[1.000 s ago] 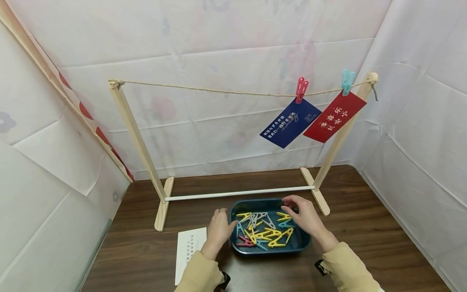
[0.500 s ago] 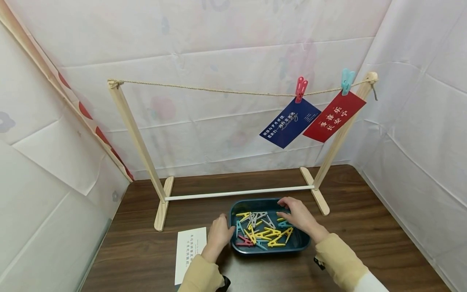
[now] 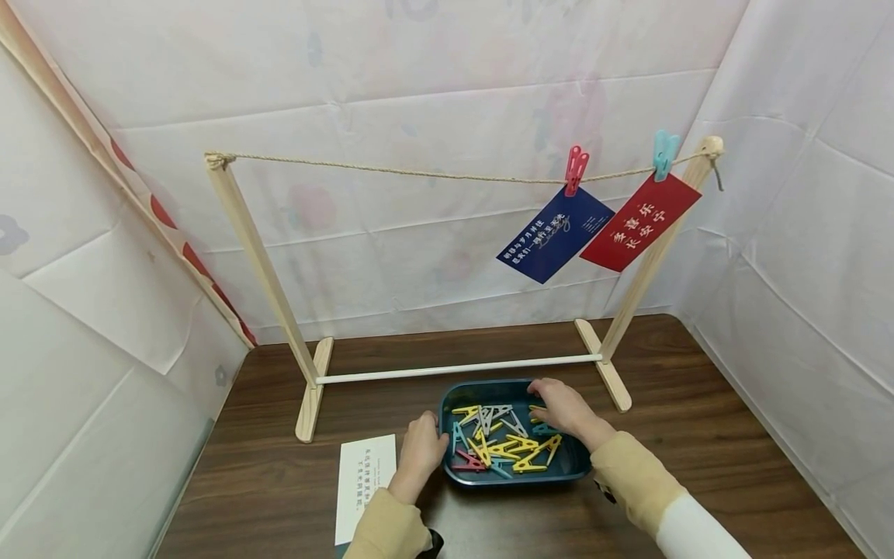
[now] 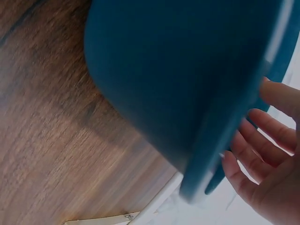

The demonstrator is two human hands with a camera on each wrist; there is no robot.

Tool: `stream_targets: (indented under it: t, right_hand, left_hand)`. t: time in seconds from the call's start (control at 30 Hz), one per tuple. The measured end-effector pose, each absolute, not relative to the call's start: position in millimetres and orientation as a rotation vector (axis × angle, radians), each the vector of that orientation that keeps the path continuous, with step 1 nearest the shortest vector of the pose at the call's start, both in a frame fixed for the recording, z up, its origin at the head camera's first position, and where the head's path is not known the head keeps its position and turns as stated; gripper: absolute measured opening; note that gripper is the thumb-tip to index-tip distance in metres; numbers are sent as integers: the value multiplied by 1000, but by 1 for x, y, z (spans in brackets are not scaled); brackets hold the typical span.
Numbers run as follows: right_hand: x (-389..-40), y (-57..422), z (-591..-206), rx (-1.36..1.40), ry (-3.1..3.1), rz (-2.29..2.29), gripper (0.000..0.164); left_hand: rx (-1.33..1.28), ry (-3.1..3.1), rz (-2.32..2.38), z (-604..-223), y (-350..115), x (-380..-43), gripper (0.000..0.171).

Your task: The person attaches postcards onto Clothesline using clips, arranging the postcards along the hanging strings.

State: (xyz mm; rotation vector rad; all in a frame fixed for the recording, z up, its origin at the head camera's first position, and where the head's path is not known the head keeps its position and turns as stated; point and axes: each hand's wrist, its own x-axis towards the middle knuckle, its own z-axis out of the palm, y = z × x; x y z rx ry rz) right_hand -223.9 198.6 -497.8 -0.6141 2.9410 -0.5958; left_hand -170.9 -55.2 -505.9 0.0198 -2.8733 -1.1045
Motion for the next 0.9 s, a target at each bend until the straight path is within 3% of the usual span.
stream_targets:
  t: [0.57,0.9]
  right_hand:
    - [-235,190,-502,-725,2907,-210,38]
    - [-236,184,-508,-759,2901,-50,30]
  left_hand:
    - [67,-2891,-1170,-503,-54,-170,11]
    - [68,-2879,-1186,-503,-53,-169,11]
